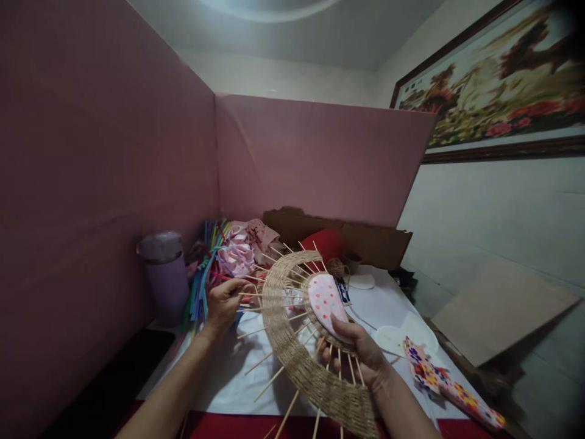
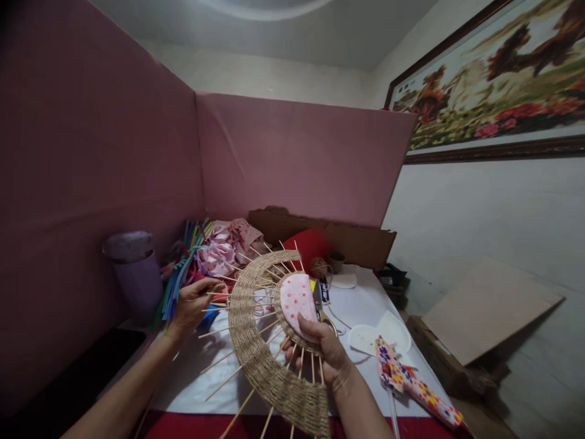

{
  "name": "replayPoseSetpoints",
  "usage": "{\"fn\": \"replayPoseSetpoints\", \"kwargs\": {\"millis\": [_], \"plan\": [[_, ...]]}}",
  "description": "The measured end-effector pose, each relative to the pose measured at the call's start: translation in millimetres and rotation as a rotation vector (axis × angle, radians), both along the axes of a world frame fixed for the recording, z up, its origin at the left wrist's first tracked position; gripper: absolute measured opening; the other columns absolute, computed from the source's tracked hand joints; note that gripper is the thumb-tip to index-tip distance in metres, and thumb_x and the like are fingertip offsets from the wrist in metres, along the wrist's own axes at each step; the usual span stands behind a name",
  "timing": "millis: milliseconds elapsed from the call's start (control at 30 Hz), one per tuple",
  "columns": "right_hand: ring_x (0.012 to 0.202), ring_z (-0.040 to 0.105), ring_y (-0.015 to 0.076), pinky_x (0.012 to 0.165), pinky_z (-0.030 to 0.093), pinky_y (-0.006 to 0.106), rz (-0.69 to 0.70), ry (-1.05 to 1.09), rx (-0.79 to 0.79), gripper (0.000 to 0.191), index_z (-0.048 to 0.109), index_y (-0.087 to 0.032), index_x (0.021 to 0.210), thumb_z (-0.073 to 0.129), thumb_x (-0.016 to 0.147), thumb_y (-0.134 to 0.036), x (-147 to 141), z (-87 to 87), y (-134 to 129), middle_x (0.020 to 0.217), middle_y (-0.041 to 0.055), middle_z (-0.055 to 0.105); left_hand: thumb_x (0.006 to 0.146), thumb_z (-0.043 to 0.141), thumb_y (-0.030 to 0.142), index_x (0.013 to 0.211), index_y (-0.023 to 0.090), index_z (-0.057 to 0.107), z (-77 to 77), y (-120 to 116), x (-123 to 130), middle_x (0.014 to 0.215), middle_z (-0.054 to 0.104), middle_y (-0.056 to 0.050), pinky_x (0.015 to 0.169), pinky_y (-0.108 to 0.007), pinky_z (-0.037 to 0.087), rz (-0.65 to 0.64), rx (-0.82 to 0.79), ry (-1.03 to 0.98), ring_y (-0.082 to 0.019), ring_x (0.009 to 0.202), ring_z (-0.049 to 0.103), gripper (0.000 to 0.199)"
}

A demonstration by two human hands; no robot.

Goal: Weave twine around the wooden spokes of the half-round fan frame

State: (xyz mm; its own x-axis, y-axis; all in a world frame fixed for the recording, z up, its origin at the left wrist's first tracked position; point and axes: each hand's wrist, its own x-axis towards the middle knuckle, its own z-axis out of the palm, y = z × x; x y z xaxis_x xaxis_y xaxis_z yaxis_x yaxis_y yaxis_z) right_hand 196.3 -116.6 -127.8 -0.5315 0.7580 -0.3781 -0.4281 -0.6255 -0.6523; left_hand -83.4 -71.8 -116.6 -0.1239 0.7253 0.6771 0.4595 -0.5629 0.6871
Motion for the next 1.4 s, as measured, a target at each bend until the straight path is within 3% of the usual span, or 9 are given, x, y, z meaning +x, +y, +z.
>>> {"fn": "replayPoseSetpoints", "kwargs": {"millis": [233,533,767,1133,1400], "plan": [[0.045,0.061,0.015,0.033,0.043,0.017,0.022,-0.047,-0.014,0.038,0.062,-0.003,0.076,0.043,0.085,-0.035,7,6.7,1,0.054,0.0119,0.063,0.07,0.065,0.036,0.066,0.017,0.066,4.4,1,-11,0.057,0.062,0.001,0.054,-0.021,0.039,0.082,0.036,0.108,-0.011,0.053,0.051,0.019],[0.042,0.06,0.0129,0.033,0.044,0.016,0.037,-0.09,0.037,0.035,0.061,-0.002,0.078,0.043,0.086,-0.031,15,14.0,-1,0.056,0.0119,0.065,0.07,0.064,0.034,0.063,0.019,0.063,8.4,0,-11,0.06,0.06,0.0,0.058,-0.022,0.039,0.063,0.05,0.171,-0.013,0.057,0.052,0.017],[0.041,0.061,0.014,0.032,0.045,0.016,0.049,-0.117,0.149,0.031,0.062,-0.004,0.078,0.044,0.084,-0.029,19,10.1,-4,0.058,0.0129,0.066,0.069,0.065,0.033,0.064,0.018,0.065,14.5,-4,-13,0.053,0.058,0.002,0.05,-0.02,0.037,0.026,-0.037,0.087,-0.011,0.05,0.049,0.016],[0.042,0.061,0.015,0.032,0.045,0.017,0.127,-0.067,0.208,0.035,0.064,-0.002,0.078,0.053,0.077,-0.036,13,0.5,-7,0.06,0.0134,0.067,0.066,0.065,0.032,0.061,0.014,0.066,9.6,2,-6,0.05,0.058,0.001,0.046,-0.019,0.037,-0.095,-0.149,-0.14,-0.01,0.048,0.05,0.018],[0.044,0.062,0.0156,0.033,0.045,0.016,0.144,-0.084,0.245,0.035,0.063,-0.002,0.08,0.055,0.076,-0.036,14,-0.2,-9,0.061,0.0146,0.067,0.066,0.064,0.034,0.062,0.014,0.067,5.6,5,-4,0.052,0.059,0.0,0.045,-0.02,0.041,-0.09,-0.155,-0.18,-0.011,0.048,0.052,0.021]]}}
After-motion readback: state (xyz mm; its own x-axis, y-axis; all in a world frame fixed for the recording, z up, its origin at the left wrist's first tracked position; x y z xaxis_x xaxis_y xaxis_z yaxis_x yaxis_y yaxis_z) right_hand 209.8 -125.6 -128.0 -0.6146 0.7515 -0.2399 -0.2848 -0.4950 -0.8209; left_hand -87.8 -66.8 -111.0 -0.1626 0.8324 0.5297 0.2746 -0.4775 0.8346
